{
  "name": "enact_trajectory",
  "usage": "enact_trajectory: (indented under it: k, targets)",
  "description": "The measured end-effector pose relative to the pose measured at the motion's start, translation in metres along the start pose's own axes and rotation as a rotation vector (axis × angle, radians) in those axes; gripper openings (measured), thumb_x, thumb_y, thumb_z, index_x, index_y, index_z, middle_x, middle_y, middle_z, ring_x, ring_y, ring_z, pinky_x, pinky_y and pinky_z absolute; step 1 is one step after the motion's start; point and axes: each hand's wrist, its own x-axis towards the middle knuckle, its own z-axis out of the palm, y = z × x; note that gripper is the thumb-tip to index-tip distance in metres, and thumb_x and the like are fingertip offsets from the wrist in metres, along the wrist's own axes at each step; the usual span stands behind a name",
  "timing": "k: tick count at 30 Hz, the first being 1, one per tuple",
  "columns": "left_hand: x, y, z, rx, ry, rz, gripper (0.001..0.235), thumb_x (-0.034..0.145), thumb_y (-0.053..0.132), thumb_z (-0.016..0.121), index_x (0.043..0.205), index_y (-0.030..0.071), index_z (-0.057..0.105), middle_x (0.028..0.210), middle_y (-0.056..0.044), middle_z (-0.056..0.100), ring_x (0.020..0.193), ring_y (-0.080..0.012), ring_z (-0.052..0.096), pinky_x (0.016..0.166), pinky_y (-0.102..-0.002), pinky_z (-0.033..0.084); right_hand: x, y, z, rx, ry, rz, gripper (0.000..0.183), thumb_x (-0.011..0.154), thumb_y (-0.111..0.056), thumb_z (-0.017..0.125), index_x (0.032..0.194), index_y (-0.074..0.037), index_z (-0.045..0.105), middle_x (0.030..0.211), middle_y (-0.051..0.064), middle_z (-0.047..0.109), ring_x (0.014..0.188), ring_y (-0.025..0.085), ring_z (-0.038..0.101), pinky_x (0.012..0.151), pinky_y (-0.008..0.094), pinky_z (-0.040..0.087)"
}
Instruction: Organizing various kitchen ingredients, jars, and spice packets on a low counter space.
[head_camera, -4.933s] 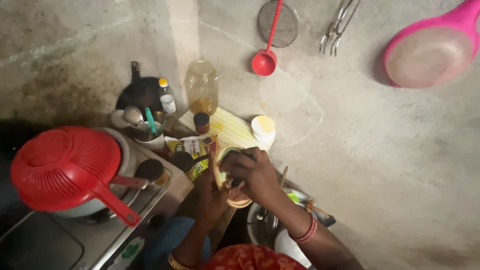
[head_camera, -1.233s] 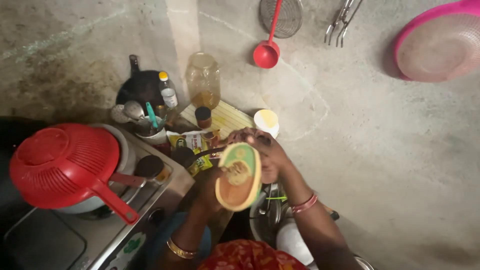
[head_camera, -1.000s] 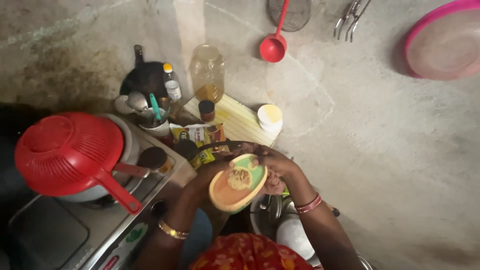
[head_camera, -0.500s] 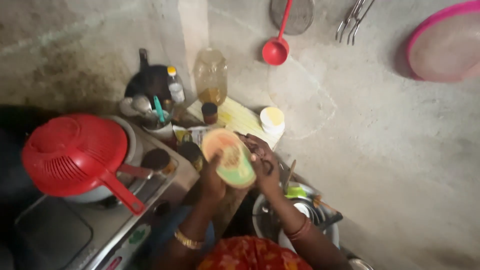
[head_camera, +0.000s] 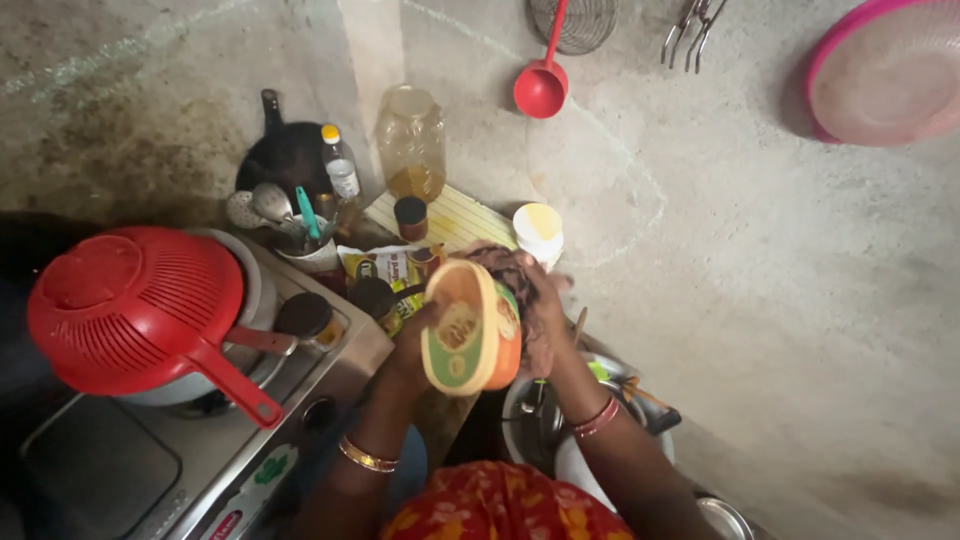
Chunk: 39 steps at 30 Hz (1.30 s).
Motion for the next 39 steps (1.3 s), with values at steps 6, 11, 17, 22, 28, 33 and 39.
enact_trajectory:
  k: [6,11,17,22,28,33,39]
  targets:
    - [-0.017,0.021,0.031,-0.034,-0.030,0.164,0.063,0.101,0.047,0.053,0.141,-0.002,0.052,0.126,-0.021,0.067,0.111,-0.0322,0.069,0.096,-0.047,0.057,0.001,0.017,-0.058,0.423,-0.063,-0.095,0.036,0.111,-0.040,0.051,0.104,-0.005,0.059,0.090,0.009,0.067,0.076,0.019,0.068,0.069,0.034,0.058]
    - [-0.014,0.014,0.017,-0.035,-0.086,0.212,0.068,0.102,0.051,0.052,0.144,-0.002,0.048,0.131,-0.022,0.064,0.114,-0.0331,0.067,0.099,-0.048,0.056,-0.015,-0.027,-0.050,0.154,-0.081,-0.364,0.051,0.118,-0.045,0.045,0.077,-0.016,0.048,0.069,0.002,0.058,0.055,0.018,0.060,0.051,0.035,0.053]
    - [-0.016,0.006,0.015,0.161,-0.183,0.254,0.068,0.099,0.044,0.059,0.149,0.003,0.040,0.139,-0.021,0.056,0.122,-0.0337,0.063,0.102,-0.048,0.055,-0.006,-0.025,-0.038,-0.037,0.043,-0.257,0.062,0.100,-0.062,0.041,0.109,-0.005,0.062,0.096,0.014,0.069,0.083,0.023,0.069,0.073,0.036,0.059]
    - [-0.020,0.022,0.045,0.754,-0.029,0.366,0.070,0.099,0.041,0.061,0.155,0.008,0.036,0.146,-0.016,0.053,0.134,-0.0299,0.053,0.108,-0.041,0.046,-0.018,0.011,-0.045,-0.570,-0.161,-0.229,0.061,0.087,-0.027,0.063,0.139,0.000,0.048,0.132,0.018,0.060,0.121,0.029,0.062,0.103,0.040,0.054]
    - [-0.027,0.004,0.053,1.075,0.185,0.424,0.077,0.094,0.038,0.063,0.157,0.009,0.028,0.146,-0.014,0.052,0.135,-0.0265,0.051,0.108,-0.038,0.043,-0.013,0.031,-0.044,-0.319,0.015,-0.205,0.062,0.089,-0.018,0.067,0.144,-0.001,0.044,0.126,0.018,0.060,0.113,0.030,0.064,0.094,0.043,0.056]
    - [-0.025,0.002,0.023,1.017,0.186,0.409,0.068,0.092,0.034,0.068,0.148,0.002,0.047,0.137,-0.021,0.062,0.125,-0.0309,0.060,0.102,-0.041,0.049,-0.013,0.010,-0.043,-0.462,0.199,-0.176,0.060,0.096,-0.035,0.062,0.147,-0.008,0.047,0.111,0.021,0.067,0.101,0.031,0.069,0.083,0.040,0.059]
    - [-0.029,-0.003,0.034,0.731,0.012,0.048,0.057,0.094,0.032,0.065,0.142,0.003,0.055,0.128,-0.020,0.068,0.115,-0.0304,0.067,0.095,-0.041,0.056,0.023,0.012,-0.090,-0.361,-0.550,-0.107,0.057,0.104,-0.052,0.061,0.112,0.005,0.064,0.108,0.020,0.068,0.108,0.031,0.071,0.098,0.044,0.060]
